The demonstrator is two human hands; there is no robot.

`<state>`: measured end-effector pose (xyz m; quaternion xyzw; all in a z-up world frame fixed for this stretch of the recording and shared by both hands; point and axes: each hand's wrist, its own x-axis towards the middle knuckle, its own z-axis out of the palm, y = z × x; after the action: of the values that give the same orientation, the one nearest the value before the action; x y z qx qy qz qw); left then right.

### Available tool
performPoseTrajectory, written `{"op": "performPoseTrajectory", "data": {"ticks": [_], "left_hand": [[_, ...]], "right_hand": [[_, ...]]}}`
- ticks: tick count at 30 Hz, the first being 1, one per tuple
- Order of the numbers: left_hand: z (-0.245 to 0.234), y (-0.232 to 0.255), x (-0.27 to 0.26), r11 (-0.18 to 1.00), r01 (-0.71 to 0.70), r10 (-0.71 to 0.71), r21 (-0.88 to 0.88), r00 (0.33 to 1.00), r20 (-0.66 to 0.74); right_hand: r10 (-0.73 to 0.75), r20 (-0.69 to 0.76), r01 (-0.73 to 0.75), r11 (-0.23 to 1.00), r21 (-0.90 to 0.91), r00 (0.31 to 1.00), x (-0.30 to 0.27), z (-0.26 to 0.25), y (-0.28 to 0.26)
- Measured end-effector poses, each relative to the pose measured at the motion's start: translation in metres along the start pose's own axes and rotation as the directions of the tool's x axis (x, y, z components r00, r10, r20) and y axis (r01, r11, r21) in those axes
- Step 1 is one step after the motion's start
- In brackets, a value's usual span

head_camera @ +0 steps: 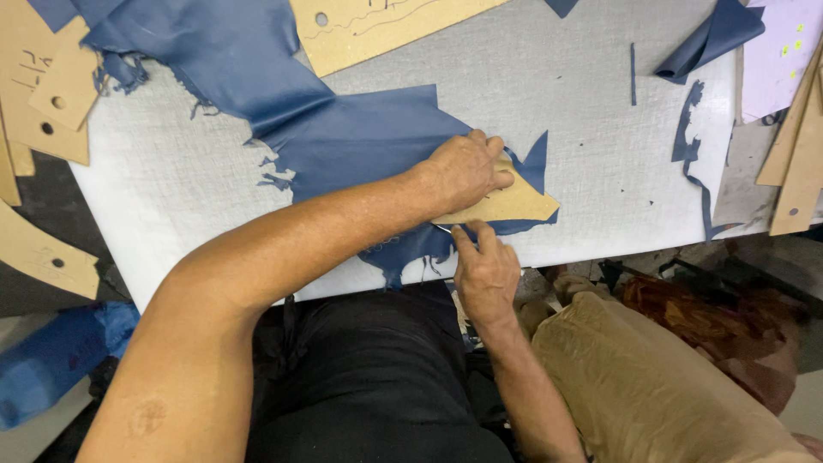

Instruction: The person places cardboard templates on a large piece of blue fabric and uses a rotary cutter to cut the fabric along the template edges. The person repeatedly repositions templates and cuts multiple fabric pieces, then sets the cut pieces aside.

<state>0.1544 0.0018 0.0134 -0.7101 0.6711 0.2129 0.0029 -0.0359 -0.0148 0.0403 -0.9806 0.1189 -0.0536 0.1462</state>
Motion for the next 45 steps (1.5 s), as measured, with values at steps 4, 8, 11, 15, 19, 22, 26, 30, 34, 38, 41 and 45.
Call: {"op": "performPoseTrajectory", "data": {"ticks": [4, 8, 11, 15, 19, 22, 26, 30, 34, 38, 41, 45], "left_hand": [[-0.004, 0.004, -0.008, 0.999, 0.024, -0.023, 0.027, 0.999, -0.043], [0.000, 0.014, -0.008, 0.995, 0.065, -0.069, 0.079, 0.996, 0.049], [-0.005, 0.014, -0.009, 0.989, 0.093, -0.095, 0.114, 0.995, 0.014], [-0.014, 0.022, -0.012, 0.979, 0.084, -0.086, 0.184, 0.996, 0.002], [-0.026, 0.036, -0.010, 0.921, -0.016, -0.021, 0.390, 0.996, 0.089], [-0.032, 0.052, -0.002, 0.851, -0.106, -0.019, 0.514, 0.972, 0.233], [-0.038, 0.061, 0.011, 0.797, -0.165, -0.045, 0.581, 0.943, 0.330], [-0.039, 0.063, 0.011, 0.793, -0.209, 0.006, 0.572, 0.942, 0.335], [-0.045, 0.058, 0.014, 0.826, -0.176, -0.013, 0.535, 0.943, 0.331], [-0.038, 0.060, 0.012, 0.835, -0.218, 0.009, 0.506, 0.924, 0.383], [-0.029, 0.063, 0.008, 0.815, -0.165, -0.007, 0.555, 0.955, 0.295], [-0.029, 0.039, 0.003, 0.930, 0.016, -0.098, 0.367, 0.974, 0.205]], "right_hand": [[-0.339, 0.097, 0.343, 0.939, -0.033, 0.936, 0.015, -0.006, 0.047], [-0.421, 0.180, 0.441, 0.892, -0.095, 0.889, 0.011, -0.016, 0.116], [-0.423, 0.170, 0.451, 0.870, -0.199, 0.890, 0.006, -0.031, 0.176], [-0.233, 0.098, 0.248, 0.949, -0.193, 0.967, -0.032, -0.045, 0.215], [0.095, -0.085, -0.086, 0.991, 0.100, 0.992, -0.057, -0.024, 0.190], [0.706, 0.219, -0.606, 0.358, 0.710, 0.674, -0.053, -0.001, 0.148], [0.770, 0.183, -0.643, 0.348, 0.683, 0.611, -0.025, 0.001, 0.109], [0.754, -0.013, -0.630, 0.559, 0.539, 0.657, -0.014, -0.006, 0.094], [0.563, -0.237, -0.455, 0.802, 0.388, 0.791, -0.012, 0.004, 0.092], [0.655, -0.017, -0.591, 0.693, 0.413, 0.756, -0.029, 0.005, 0.079], [0.594, 0.062, -0.574, 0.737, 0.357, 0.802, -0.040, -0.025, 0.073], [0.637, 0.521, -0.821, 0.482, 0.304, 0.567, -0.032, -0.066, 0.098]]}}
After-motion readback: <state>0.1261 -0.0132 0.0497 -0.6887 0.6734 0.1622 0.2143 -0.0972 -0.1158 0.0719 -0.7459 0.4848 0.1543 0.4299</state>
